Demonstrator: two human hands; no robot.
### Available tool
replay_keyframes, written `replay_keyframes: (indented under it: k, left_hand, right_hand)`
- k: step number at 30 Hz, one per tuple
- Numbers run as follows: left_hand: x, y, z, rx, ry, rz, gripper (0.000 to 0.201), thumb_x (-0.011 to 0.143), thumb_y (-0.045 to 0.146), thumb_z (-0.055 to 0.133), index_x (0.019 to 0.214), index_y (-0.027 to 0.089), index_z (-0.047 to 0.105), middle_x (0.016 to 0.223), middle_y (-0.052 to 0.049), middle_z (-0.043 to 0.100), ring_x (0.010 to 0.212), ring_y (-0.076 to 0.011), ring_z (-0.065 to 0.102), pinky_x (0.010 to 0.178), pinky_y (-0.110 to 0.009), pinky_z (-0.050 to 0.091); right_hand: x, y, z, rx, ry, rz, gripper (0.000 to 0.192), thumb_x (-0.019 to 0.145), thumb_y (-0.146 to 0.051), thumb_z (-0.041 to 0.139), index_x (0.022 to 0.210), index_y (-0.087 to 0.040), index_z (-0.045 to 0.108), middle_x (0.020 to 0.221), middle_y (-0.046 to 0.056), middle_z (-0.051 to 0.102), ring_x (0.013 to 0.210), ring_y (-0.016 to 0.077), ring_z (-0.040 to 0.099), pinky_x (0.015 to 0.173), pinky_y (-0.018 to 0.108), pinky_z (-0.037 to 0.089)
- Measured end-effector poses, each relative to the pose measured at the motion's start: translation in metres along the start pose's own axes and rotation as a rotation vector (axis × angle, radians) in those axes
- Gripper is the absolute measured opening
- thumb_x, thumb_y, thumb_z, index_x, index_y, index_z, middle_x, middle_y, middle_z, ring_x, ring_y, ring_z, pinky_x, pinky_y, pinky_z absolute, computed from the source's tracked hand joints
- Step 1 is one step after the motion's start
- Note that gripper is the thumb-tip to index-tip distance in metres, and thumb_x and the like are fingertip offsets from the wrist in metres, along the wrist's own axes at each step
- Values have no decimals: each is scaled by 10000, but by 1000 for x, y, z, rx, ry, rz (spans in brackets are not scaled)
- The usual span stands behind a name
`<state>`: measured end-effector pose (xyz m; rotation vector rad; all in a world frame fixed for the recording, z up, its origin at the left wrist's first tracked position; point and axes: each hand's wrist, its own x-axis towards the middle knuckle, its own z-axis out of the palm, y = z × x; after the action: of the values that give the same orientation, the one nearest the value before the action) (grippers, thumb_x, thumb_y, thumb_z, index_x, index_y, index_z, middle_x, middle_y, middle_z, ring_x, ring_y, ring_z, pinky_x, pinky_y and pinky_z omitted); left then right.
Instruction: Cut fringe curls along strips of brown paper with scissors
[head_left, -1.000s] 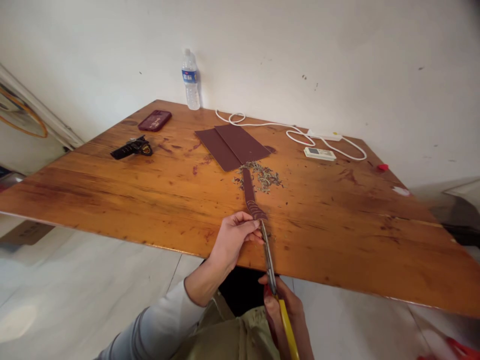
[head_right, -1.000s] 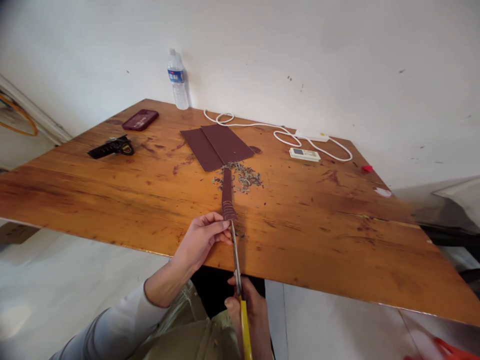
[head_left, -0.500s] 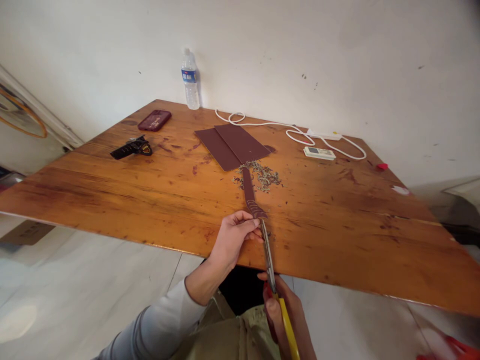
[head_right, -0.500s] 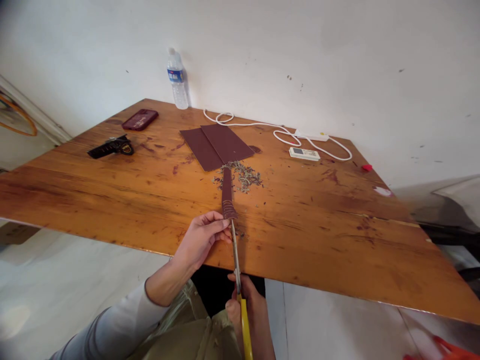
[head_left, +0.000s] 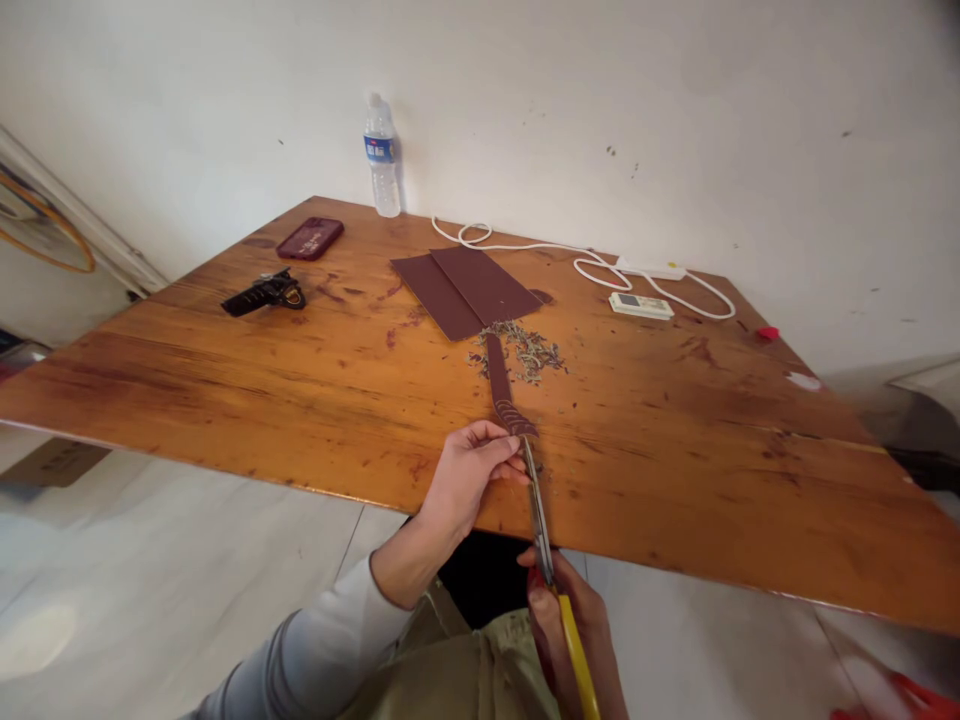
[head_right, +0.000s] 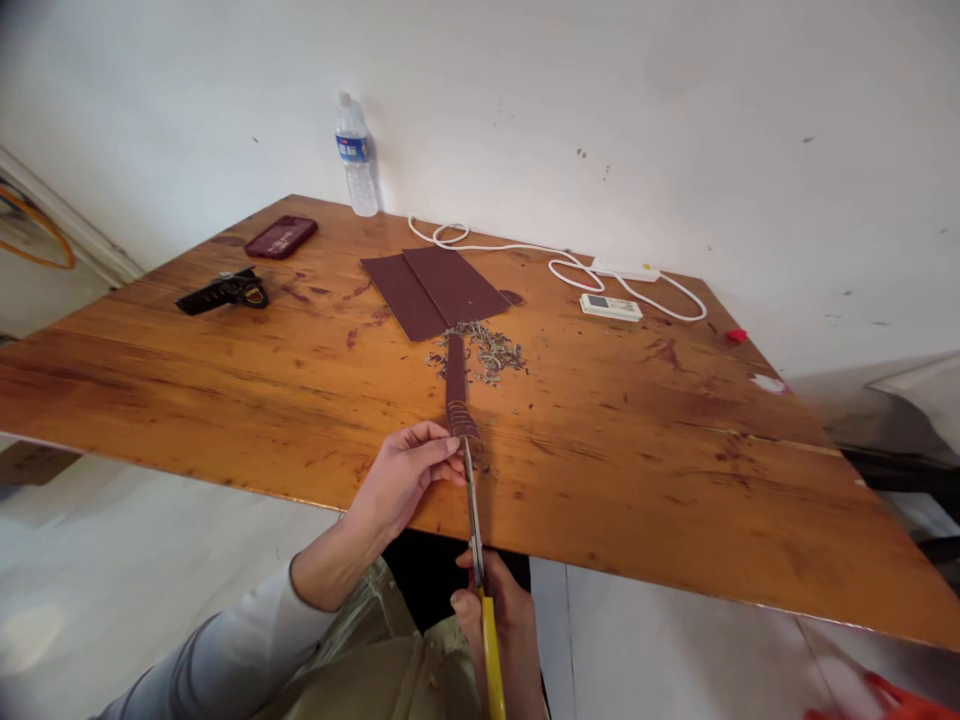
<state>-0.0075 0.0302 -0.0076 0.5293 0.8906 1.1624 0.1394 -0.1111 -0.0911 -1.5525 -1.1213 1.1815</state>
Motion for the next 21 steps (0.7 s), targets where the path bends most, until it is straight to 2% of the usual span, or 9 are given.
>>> replay_keyframes:
  k: [5, 11, 17, 21]
  left_hand:
    - [0, -1, -1, -9, -4, -1, 329, 606, 308, 994, 672, 156, 711, 618, -29, 702, 563, -142, 675, 576, -262, 616]
    - [-1, -2, -2, 7, 16, 32, 324, 658, 315, 992, 677, 165, 706, 640, -15, 697, 587, -126, 661, 629, -256, 618]
    - [-11, 1, -4, 10, 0, 0, 363, 582, 338, 1014, 647, 161, 703, 602, -5, 681, 528, -105, 623, 568, -229, 555]
    - [-25, -1, -4, 49, 7, -32, 371, 561, 345, 1008, 646, 160, 697, 604, -2, 683, 507, -104, 632, 561, -227, 544]
  right_hand:
    - [1, 2, -4, -36, -16, -25, 708, 914, -879, 647, 1034, -201, 811, 653, -46, 460, 543, 161, 404, 510, 281, 391]
    - [1, -3, -8, 27, -124, -41, 900, 860, -985, 555, 1223, -202, 809, 690, 3, 579, 549, 202, 548, 532, 328, 511]
    - [-4, -7, 1, 48, -147, -60, 974, 870, -990, 473, 1369, -206, 766, 886, 103, 738, 629, 261, 675, 529, 368, 544]
    - [-9, -5, 7, 48, -130, -84, 838, 928, -897, 493, 1329, -213, 761, 873, 92, 752, 558, 225, 637, 464, 329, 508]
